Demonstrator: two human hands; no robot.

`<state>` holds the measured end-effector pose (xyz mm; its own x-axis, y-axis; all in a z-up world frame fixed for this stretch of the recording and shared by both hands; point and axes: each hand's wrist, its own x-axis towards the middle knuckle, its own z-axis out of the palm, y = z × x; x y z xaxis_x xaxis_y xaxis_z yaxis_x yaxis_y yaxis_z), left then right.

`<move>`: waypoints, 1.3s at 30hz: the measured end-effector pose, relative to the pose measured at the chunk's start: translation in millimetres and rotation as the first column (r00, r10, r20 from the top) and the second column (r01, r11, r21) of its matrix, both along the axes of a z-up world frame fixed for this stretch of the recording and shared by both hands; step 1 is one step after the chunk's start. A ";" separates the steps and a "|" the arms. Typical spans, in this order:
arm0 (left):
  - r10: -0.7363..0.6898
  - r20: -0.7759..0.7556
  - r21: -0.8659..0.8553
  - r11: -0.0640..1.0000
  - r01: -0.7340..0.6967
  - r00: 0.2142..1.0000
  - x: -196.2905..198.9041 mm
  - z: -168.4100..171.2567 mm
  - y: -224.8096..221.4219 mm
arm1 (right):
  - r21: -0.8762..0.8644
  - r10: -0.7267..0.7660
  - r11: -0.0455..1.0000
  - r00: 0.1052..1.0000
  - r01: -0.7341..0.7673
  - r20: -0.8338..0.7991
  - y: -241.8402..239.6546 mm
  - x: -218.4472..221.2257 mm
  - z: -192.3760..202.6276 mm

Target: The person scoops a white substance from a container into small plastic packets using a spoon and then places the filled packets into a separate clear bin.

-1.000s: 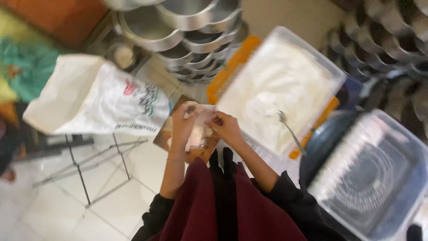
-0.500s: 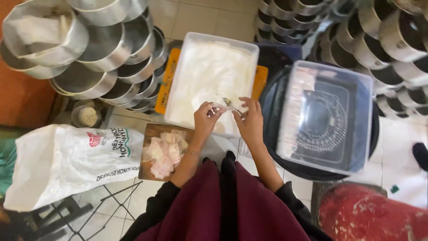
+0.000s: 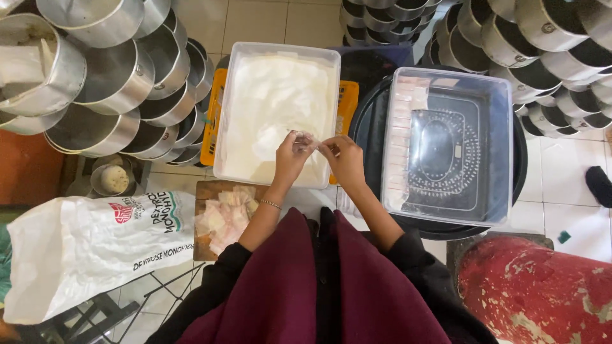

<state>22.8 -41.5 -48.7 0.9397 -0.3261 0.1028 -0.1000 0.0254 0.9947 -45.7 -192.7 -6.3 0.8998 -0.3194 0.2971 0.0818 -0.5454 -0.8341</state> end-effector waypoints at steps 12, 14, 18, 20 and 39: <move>0.041 -0.203 -0.075 0.996 -0.057 0.978 -2.2 -17.8 -3.3 | 0.115 0.057 0.993 0.989 -0.042 -0.136 9.1 11.5 -3.7; 0.038 -0.196 -0.089 0.994 -0.056 0.980 -1.6 -24.7 -5.2 | 0.088 0.060 0.995 0.990 -0.049 -0.130 8.2 12.6 -9.2; 0.004 -0.250 -0.141 0.989 -0.041 0.968 -2.4 -25.6 -5.5 | 0.178 0.078 0.983 0.984 -0.049 -0.161 7.4 11.7 -7.0; -0.009 -0.261 -0.167 0.985 -0.036 0.965 -1.4 -21.0 -4.7 | 0.209 0.080 0.977 0.982 -0.043 -0.174 7.1 10.6 -2.5; -0.046 -0.334 -0.117 0.993 0.007 0.942 9.2 -31.7 2.9 | 0.267 0.107 0.961 0.985 -0.067 -0.138 3.8 4.5 -11.7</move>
